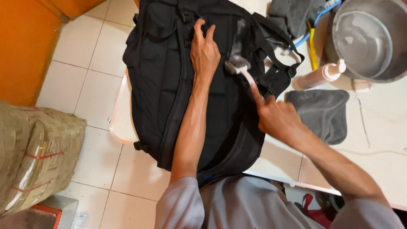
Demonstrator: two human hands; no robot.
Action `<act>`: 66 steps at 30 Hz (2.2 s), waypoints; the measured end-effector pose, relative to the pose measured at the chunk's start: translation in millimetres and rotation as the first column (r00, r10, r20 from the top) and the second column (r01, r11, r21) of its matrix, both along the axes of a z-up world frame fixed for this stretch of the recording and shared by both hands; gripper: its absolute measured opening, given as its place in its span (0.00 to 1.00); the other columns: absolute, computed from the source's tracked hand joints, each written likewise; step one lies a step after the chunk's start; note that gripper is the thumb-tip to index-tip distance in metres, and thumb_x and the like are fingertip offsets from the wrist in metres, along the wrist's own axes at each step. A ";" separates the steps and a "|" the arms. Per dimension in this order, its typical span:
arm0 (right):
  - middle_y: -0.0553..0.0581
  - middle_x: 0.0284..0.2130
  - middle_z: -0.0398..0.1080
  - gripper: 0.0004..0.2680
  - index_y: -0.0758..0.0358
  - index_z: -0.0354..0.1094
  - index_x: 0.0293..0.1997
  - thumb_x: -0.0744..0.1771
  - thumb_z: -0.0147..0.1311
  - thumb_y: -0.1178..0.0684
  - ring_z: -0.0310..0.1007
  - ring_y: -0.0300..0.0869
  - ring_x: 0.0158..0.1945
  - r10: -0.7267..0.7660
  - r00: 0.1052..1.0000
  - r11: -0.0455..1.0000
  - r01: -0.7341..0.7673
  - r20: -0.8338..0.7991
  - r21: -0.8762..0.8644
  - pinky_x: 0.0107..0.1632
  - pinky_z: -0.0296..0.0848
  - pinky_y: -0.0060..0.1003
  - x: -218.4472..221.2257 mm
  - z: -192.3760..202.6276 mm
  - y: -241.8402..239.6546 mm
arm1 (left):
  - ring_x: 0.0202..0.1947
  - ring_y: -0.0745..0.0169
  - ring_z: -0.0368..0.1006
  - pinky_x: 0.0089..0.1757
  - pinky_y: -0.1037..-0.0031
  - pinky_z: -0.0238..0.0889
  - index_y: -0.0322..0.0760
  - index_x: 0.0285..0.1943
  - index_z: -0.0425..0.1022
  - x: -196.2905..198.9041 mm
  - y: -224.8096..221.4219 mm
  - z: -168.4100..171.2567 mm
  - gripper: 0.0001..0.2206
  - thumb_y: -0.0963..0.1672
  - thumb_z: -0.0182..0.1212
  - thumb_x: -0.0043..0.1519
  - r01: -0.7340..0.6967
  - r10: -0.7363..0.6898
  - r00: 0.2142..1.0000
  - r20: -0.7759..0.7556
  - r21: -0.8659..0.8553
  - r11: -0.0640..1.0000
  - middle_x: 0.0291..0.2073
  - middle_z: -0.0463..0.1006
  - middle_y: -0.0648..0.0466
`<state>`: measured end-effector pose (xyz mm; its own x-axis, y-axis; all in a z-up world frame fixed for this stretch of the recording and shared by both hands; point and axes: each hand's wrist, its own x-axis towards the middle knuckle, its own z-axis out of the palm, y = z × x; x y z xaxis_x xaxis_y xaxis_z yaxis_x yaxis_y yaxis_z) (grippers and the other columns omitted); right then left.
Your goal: Brushing and cleaning the back panel of a black backpack with a brush and cleaning solution.
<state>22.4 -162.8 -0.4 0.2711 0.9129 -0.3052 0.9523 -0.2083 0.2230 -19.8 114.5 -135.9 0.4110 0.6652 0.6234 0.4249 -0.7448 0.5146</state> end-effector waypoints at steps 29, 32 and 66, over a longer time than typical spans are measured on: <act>0.64 0.31 0.68 0.36 0.60 0.31 0.82 0.63 0.47 0.55 0.73 0.58 0.23 -0.090 0.995 0.995 0.092 -0.049 0.034 0.21 0.68 0.51 4.0 1.2 7.0 | 0.55 0.43 0.76 0.36 0.62 0.75 0.38 0.64 0.74 -9.2 -4.8 18.1 0.14 0.37 0.54 0.69 0.047 -0.044 0.997 0.064 -0.055 0.997 0.67 0.58 0.52; 0.64 0.33 0.69 0.36 0.56 0.29 0.83 0.64 0.47 0.55 0.74 0.61 0.26 -0.140 0.986 0.990 0.139 -0.094 -0.009 0.24 0.69 0.53 12.2 2.8 11.3 | 0.56 0.46 0.76 0.38 0.64 0.75 0.37 0.63 0.74 -8.2 -2.5 20.1 0.14 0.36 0.53 0.69 0.052 -0.049 0.995 0.082 -0.034 0.998 0.67 0.59 0.53; 0.68 0.37 0.74 0.34 0.53 0.29 0.83 0.65 0.45 0.53 0.77 0.67 0.35 -0.210 0.973 0.977 0.211 -0.098 0.003 0.32 0.72 0.56 33.0 10.1 55.1 | 0.52 0.46 0.77 0.37 0.61 0.74 0.37 0.64 0.73 -9.4 -5.9 18.7 0.15 0.35 0.54 0.69 0.058 -0.057 0.996 0.064 -0.017 0.998 0.65 0.59 0.54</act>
<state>55.4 -107.7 9.7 0.4275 0.8425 -0.3278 0.9036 -0.4089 0.1276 -29.2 108.6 -117.2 0.4093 0.6532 0.6371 0.3475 -0.7572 0.5530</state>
